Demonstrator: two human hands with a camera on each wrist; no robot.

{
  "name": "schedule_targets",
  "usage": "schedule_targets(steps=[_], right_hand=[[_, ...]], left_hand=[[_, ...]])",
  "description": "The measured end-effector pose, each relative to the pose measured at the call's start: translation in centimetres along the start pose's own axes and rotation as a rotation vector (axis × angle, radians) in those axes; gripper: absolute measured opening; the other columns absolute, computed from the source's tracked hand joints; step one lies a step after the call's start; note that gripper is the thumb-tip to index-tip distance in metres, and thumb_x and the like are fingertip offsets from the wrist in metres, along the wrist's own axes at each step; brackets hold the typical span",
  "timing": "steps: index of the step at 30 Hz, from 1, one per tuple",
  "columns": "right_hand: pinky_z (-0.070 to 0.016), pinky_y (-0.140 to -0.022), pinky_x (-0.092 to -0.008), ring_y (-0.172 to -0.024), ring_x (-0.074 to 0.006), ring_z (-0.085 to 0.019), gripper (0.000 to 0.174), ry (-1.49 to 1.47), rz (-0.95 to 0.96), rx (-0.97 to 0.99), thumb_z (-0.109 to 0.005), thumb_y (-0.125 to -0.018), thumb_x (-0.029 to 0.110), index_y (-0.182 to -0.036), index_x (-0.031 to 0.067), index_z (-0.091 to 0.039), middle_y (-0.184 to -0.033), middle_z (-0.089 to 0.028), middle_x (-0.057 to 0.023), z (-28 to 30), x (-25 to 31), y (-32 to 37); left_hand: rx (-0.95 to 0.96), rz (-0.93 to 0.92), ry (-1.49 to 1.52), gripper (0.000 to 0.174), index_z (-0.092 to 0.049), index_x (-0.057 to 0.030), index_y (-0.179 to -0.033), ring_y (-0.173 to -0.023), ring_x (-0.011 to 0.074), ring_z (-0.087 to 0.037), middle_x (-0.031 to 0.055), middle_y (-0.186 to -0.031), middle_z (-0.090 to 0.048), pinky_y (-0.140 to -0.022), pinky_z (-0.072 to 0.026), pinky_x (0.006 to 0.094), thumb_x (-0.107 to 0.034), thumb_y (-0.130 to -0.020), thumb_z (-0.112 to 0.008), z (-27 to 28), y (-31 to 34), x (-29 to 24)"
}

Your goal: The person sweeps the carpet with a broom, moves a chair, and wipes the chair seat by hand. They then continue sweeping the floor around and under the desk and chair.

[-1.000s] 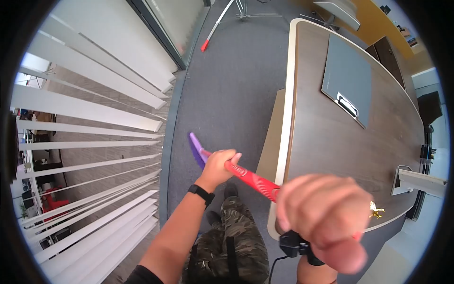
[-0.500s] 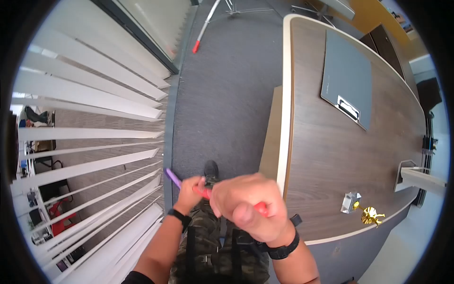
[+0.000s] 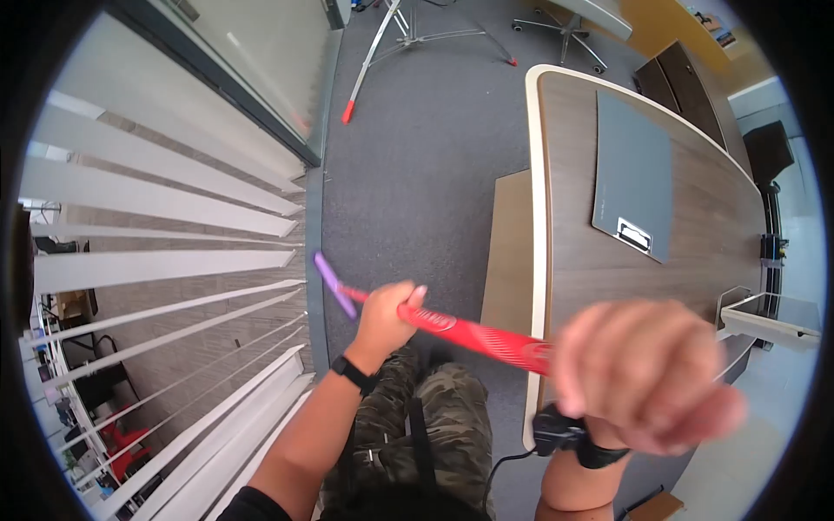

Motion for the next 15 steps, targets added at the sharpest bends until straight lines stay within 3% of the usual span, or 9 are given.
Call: schedule_targets(steps=[4,6,12,15], right_hand=[[-0.0446,-0.053,-0.0361,-0.048,-0.023,-0.046,0.063,-0.063,-0.244,-0.152,-0.058,-0.099,0.048,-0.057,0.0054,-0.04,-0.051,-0.041,-0.0056,-0.7,-8.4,1.4],[-0.0439,-0.053,-0.0362,-0.048,-0.024,-0.046,0.064,-0.076,-0.275,-0.177,-0.059,-0.098,0.049,-0.056,0.0055,-0.039,-0.051,-0.041,-0.0058,0.5,-9.2,1.2],[-0.0453,-0.055,-0.0368,-0.049,-0.0248,-0.048,0.064,0.057,-0.122,-0.236,-0.06,-0.097,0.05,-0.057,0.0038,-0.041,-0.053,-0.044,-0.0072,7.0,-7.0,-4.6],[-0.0464,-0.051,-0.0353,-0.043,-0.0217,-0.046,0.063,0.105,-0.008,-0.227,-0.055,-0.101,0.049,-0.058,0.0047,-0.044,-0.051,-0.046,-0.0051,11.3,-4.8,-7.8]], left_hand=[[0.097,0.127,0.018,0.034,-0.051,-0.0033,-0.07,-0.068,0.0461,-0.058,0.0216,-0.065,-0.055,-0.061,-0.043,0.0539,-0.022,-0.096,-0.062,-0.9,4.9,5.7],[0.212,0.224,0.04,0.035,-0.05,-0.0022,-0.07,-0.069,0.0477,-0.057,0.0234,-0.066,-0.055,-0.06,-0.0426,0.0543,-0.022,-0.096,-0.062,-1.7,4.8,6.3],[0.22,0.048,0.018,0.034,-0.052,-0.0006,-0.071,-0.069,0.0475,-0.057,0.0232,-0.068,-0.056,-0.06,-0.0428,0.0522,-0.021,-0.096,-0.061,-3.3,-10.5,5.5],[0.246,-0.028,0.015,0.035,-0.051,-0.0007,-0.07,-0.069,0.0463,-0.058,0.0228,-0.068,-0.056,-0.061,-0.0426,0.0523,-0.022,-0.096,-0.061,-5.2,-18.2,3.4]])
Point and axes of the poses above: each hand's wrist, its own y-axis away from the middle knuckle, its own z-axis out of the back of the hand, x = y × z, the point moved 8 cm from there along -y, towards the middle knuckle
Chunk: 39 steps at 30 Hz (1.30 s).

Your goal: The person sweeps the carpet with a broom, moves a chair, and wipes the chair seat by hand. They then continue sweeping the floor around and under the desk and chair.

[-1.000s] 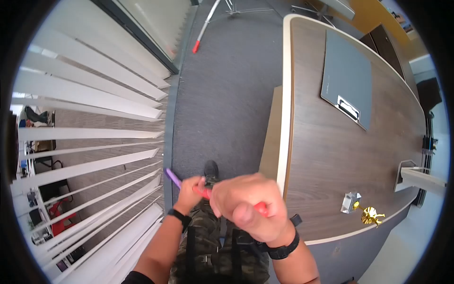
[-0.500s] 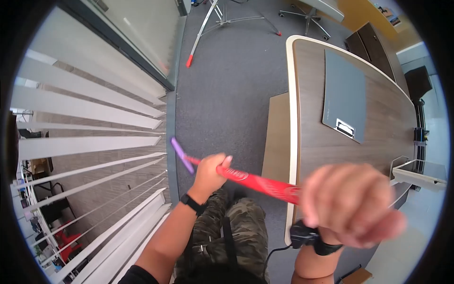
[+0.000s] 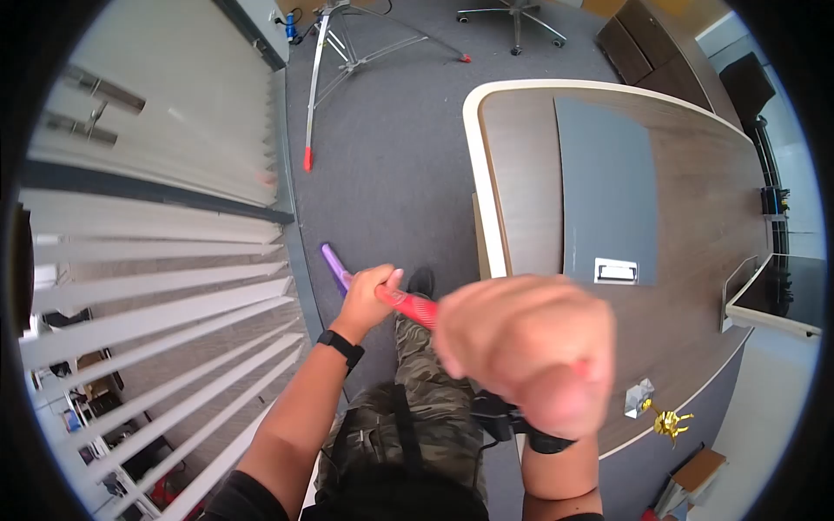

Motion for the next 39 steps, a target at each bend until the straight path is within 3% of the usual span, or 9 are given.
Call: schedule_targets(steps=[7,11,15,18,20,25,30,32,39], right_hand=[[-0.0551,-0.052,-0.0266,-0.035,-0.0082,-0.046,0.054,-0.102,0.132,0.32,-0.046,-0.107,0.041,-0.062,0.011,-0.047,-0.046,-0.05,0.0034,5.2,4.5,-8.7],[-0.0451,-0.052,-0.0398,-0.042,-0.0233,-0.044,0.056,-0.196,-0.119,-0.047,-0.062,-0.098,0.039,-0.056,0.0066,-0.043,-0.048,-0.044,-0.0037,5.9,-6.4,-10.6],[-0.0424,-0.054,-0.0425,-0.046,-0.0266,-0.045,0.054,-0.207,-0.189,-0.037,-0.065,-0.093,0.038,-0.056,0.0051,-0.043,-0.051,-0.043,-0.0055,6.7,-8.9,-12.0],[-0.0436,-0.052,-0.0398,-0.043,-0.0222,-0.044,0.055,-0.073,-0.058,-0.177,-0.063,-0.097,0.04,-0.057,0.0063,-0.044,-0.049,-0.044,-0.0035,9.7,-6.2,-12.9],[-0.0461,-0.047,-0.0311,-0.036,-0.0151,-0.042,0.054,-0.015,0.074,-0.133,-0.055,-0.104,0.038,-0.06,0.0085,-0.045,-0.046,-0.043,0.0002,11.1,-2.8,-13.7],[-0.0539,-0.053,-0.0289,-0.039,-0.0099,-0.05,0.055,-0.094,0.191,0.181,-0.052,-0.106,0.035,-0.058,0.0095,-0.048,-0.047,-0.049,-0.0019,12.5,4.2,-14.2],[-0.0471,-0.055,-0.0433,-0.05,-0.0278,-0.051,0.051,-0.137,-0.163,-0.191,-0.062,-0.096,0.035,-0.058,0.0058,-0.045,-0.057,-0.05,-0.0082,13.2,-5.2,-11.7],[-0.0482,-0.063,-0.0428,-0.056,-0.0297,-0.05,0.047,-0.232,-0.239,-0.142,-0.063,-0.092,0.033,-0.061,0.0025,-0.044,-0.059,-0.048,-0.0099,11.9,-8.2,-11.0],[-0.0485,-0.056,-0.0439,-0.051,-0.0278,-0.05,0.044,-0.022,0.014,-0.335,-0.069,-0.087,0.027,-0.058,0.0019,-0.048,-0.057,-0.048,-0.007,14.2,-2.1,-11.4]], left_hand=[[0.039,-0.01,-0.005,0.035,-0.048,-0.0021,-0.069,-0.067,0.045,-0.057,0.0215,-0.066,-0.054,-0.061,-0.0428,0.0537,-0.021,-0.095,-0.063,0.9,-5.0,-5.5],[0.05,0.133,0.017,0.034,-0.049,-0.001,-0.07,-0.067,0.0454,-0.057,0.0224,-0.066,-0.053,-0.061,-0.042,0.0525,-0.018,-0.095,-0.063,3.2,-5.0,2.7],[0.086,0.091,-0.062,0.033,-0.049,0.0001,-0.071,-0.068,0.0455,-0.057,0.0225,-0.066,-0.053,-0.061,-0.0418,0.0521,-0.019,-0.095,-0.062,3.8,-10.4,6.7],[0.104,0.01,-0.058,0.034,-0.05,-0.0008,-0.071,-0.069,0.0452,-0.057,0.0219,-0.067,-0.055,-0.061,-0.042,0.0526,-0.021,-0.095,-0.062,3.0,-16.5,4.5],[0.122,-0.055,-0.06,0.034,-0.05,-0.0015,-0.07,-0.069,0.0449,-0.057,0.0216,-0.067,-0.056,-0.062,-0.0424,0.0529,-0.022,-0.095,-0.062,2.0,-18.4,1.4],[0.131,-0.112,-0.091,0.034,-0.049,-0.0041,-0.069,-0.069,0.044,-0.058,0.0198,-0.066,-0.056,-0.063,-0.0442,0.0531,-0.023,-0.094,-0.064,0.9,-17.8,-6.2],[0.181,0.124,-0.071,0.034,-0.049,-0.0019,-0.07,-0.071,0.0464,-0.058,0.0211,-0.067,-0.056,-0.064,-0.0436,0.054,-0.021,-0.094,-0.063,0.5,-11.1,2.2],[0.243,0.114,-0.095,0.032,-0.05,-0.0008,-0.072,-0.071,0.0473,-0.058,0.0228,-0.069,-0.056,-0.063,-0.0426,0.0533,-0.02,-0.094,-0.063,0.6,-10.8,4.5],[0.188,-0.11,-0.094,0.033,-0.047,-0.0008,-0.07,-0.067,0.0442,-0.056,0.0209,-0.066,-0.053,-0.061,-0.0423,0.0513,-0.017,-0.094,-0.063,0.0,-21.4,-0.2]])
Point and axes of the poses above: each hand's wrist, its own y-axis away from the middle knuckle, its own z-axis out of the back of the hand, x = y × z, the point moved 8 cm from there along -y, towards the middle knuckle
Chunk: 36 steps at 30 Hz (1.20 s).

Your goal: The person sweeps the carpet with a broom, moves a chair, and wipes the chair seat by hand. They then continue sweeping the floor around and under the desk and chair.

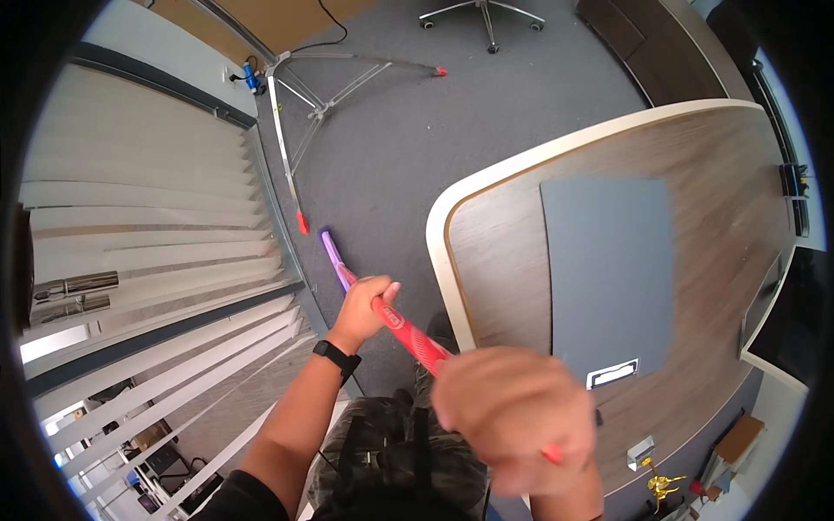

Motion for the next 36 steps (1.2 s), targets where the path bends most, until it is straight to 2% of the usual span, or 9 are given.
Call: schedule_targets(steps=[5,7,9,11,18,24,31,34,36], right_hand=[[-0.0508,-0.052,-0.0318,-0.042,-0.0161,-0.049,0.057,-0.096,0.125,0.443,-0.058,-0.102,0.043,-0.059,0.0076,-0.047,-0.049,-0.048,-0.0018,-2.4,4.1,-2.5],[-0.0486,-0.059,-0.0441,-0.06,-0.0296,-0.055,0.034,-0.107,-0.015,0.072,-0.068,-0.087,0.019,-0.063,0.001,-0.05,-0.063,-0.051,-0.0078,-1.5,0.5,-0.8],[-0.0483,-0.066,-0.0426,-0.068,-0.0308,-0.056,0.031,0.009,-0.123,0.191,-0.064,-0.09,0.018,-0.069,-0.0007,-0.05,-0.066,-0.05,-0.009,-2.7,-4.4,-1.4],[-0.0461,-0.067,-0.0444,-0.063,-0.0265,-0.054,0.053,-0.058,-0.15,0.158,-0.062,-0.098,0.042,-0.064,0.0028,-0.047,-0.069,-0.056,-0.0086,-3.1,-8.2,-1.1],[-0.0478,-0.062,-0.0431,-0.053,-0.0224,-0.05,0.052,0.172,-0.055,-0.158,-0.063,-0.097,0.043,-0.062,0.0083,-0.046,-0.058,-0.051,-0.0044,0.3,-3.3,-4.5],[-0.0523,-0.051,-0.0283,-0.035,-0.0113,-0.045,0.054,0.003,0.082,0.138,-0.053,-0.106,0.034,-0.057,0.0127,-0.043,-0.045,-0.05,0.0008,-1.8,3.5,-9.8],[-0.0479,-0.076,-0.0495,-0.071,-0.0377,-0.055,0.043,0.039,-0.249,0.068,-0.061,-0.094,0.026,-0.062,0.0015,-0.045,-0.071,-0.053,-0.0141,-4.9,-8.3,-12.9],[-0.0486,-0.063,-0.0488,-0.053,-0.0313,-0.052,0.044,0.111,-0.124,-0.013,-0.059,-0.097,0.026,-0.061,0.0028,-0.047,-0.058,-0.049,-0.0103,-3.5,-4.6,-14.3],[-0.052,-0.053,-0.0322,-0.042,-0.0161,-0.051,0.052,0.251,0.01,-0.044,-0.061,-0.1,0.032,-0.055,0.0082,-0.048,-0.049,-0.051,-0.0028,-3.5,-0.5,-15.8]], left_hand=[[0.032,0.011,-0.05,0.034,-0.047,-0.0012,-0.069,-0.067,0.0444,-0.056,0.0205,-0.064,-0.052,-0.064,-0.0429,0.0524,-0.018,-0.092,-0.065,2.5,0.9,-3.4],[0.054,0.057,-0.069,0.035,-0.047,-0.0005,-0.07,-0.071,0.0457,-0.055,0.0215,-0.067,-0.053,-0.065,-0.0424,0.0526,-0.02,-0.093,-0.064,3.9,2.4,-0.9],[0.144,0.152,-0.089,0.034,-0.049,0.0001,-0.072,-0.074,0.0464,-0.056,0.022,-0.07,-0.054,-0.066,-0.0423,0.053,-0.022,-0.094,-0.062,4.2,4.2,5.9],[0.187,0.189,-0.103,0.033,-0.049,0.0002,-0.073,-0.075,0.0466,-0.056,0.022,-0.071,-0.054,-0.067,-0.0424,0.0532,-0.022,-0.094,-0.061,4.3,3.8,8.7],[0.262,-0.016,-0.057,0.029,-0.052,-0.0029,-0.071,-0.074,0.0444,-0.058,0.0205,-0.068,-0.056,-0.067,-0.0438,0.0528,-0.02,-0.092,-0.061,1.0,-4.1,4.4],[0.184,-0.075,-0.098,0.029,-0.051,-0.0062,-0.07,-0.07,0.0403,-0.061,0.0163,-0.066,-0.058,-0.065,-0.0441,0.0521,-0.022,-0.092,-0.064,6.2,-4.7,-2.5],[0.339,-0.014,0.02,0.029,-0.051,-0.0045,-0.072,-0.071,0.045,-0.059,0.0201,-0.067,-0.057,-0.066,-0.0447,0.0558,-0.022,-0.092,-0.063,6.4,-5.1,9.9],[0.297,-0.122,0.059,0.028,-0.051,-0.0067,-0.073,-0.069,0.0418,-0.059,0.0174,-0.066,-0.056,-0.065,-0.0443,0.0522,-0.023,-0.094,-0.061,4.9,-10.7,5.5],[0.248,-0.228,0.101,0.028,-0.051,-0.0076,-0.073,-0.067,0.0401,-0.059,0.0163,-0.065,-0.056,-0.064,-0.0437,0.0512,-0.023,-0.093,-0.062,4.6,-13.9,1.5]])
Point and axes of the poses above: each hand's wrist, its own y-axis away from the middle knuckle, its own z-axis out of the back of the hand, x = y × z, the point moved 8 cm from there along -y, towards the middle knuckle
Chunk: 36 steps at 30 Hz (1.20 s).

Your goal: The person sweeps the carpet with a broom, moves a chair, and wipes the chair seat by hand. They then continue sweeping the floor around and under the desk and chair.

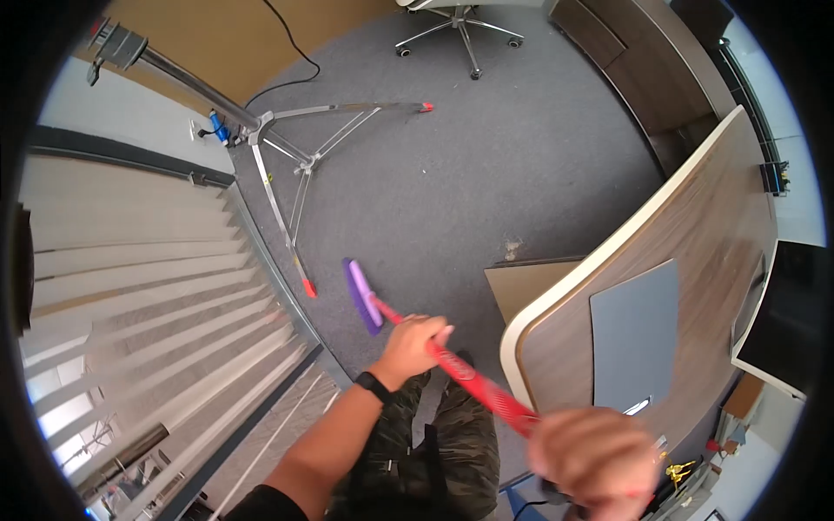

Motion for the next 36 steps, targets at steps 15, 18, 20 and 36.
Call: schedule_targets(steps=[15,18,20,36], right_hand=[[-0.0544,-0.052,-0.0336,-0.04,-0.0189,-0.051,0.046,-0.198,-0.022,0.074,-0.061,-0.098,0.028,-0.058,0.0053,-0.054,-0.049,-0.053,-0.0045,-2.9,-4.6,-5.5],[-0.0563,-0.054,-0.0336,-0.042,-0.0156,-0.054,0.046,0.013,0.061,0.002,-0.06,-0.1,0.026,-0.059,0.0056,-0.054,-0.05,-0.055,-0.0041,-1.7,-0.3,-5.4],[-0.0606,-0.063,-0.0332,-0.047,-0.0132,-0.06,0.044,0.068,0.112,0.075,-0.059,-0.102,0.022,-0.062,0.0043,-0.058,-0.055,-0.06,-0.006,-1.5,3.1,-5.7],[-0.046,-0.059,-0.0452,-0.05,-0.0296,-0.045,0.049,-0.268,-0.011,-0.109,-0.059,-0.098,0.027,-0.058,0.0028,-0.044,-0.056,-0.044,-0.0089,5.7,-6.0,-13.0]], left_hand=[[0.019,0.119,0.008,0.03,-0.047,-0.0051,-0.071,-0.067,0.0421,-0.057,0.0179,-0.064,-0.053,-0.063,-0.0418,0.051,-0.019,-0.093,-0.063,4.3,1.6,5.1],[0.009,0.041,0.036,0.029,-0.05,-0.0054,-0.074,-0.07,0.0411,-0.059,0.0178,-0.066,-0.056,-0.066,-0.044,0.052,-0.022,-0.095,-0.061,3.3,-3.8,1.7],[0.0,-0.019,0.026,0.029,-0.051,-0.0057,-0.074,-0.07,0.0406,-0.058,0.017,-0.067,-0.057,-0.066,-0.0436,0.0509,-0.023,-0.095,-0.06,3.4,-7.1,-1.2],[0.099,0.1,-0.126,0.03,-0.052,-0.0064,-0.073,-0.069,0.0429,-0.059,0.0177,-0.066,-0.056,-0.065,-0.0453,0.0531,-0.024,-0.095,-0.061,8.0,-12.1,8.0]])
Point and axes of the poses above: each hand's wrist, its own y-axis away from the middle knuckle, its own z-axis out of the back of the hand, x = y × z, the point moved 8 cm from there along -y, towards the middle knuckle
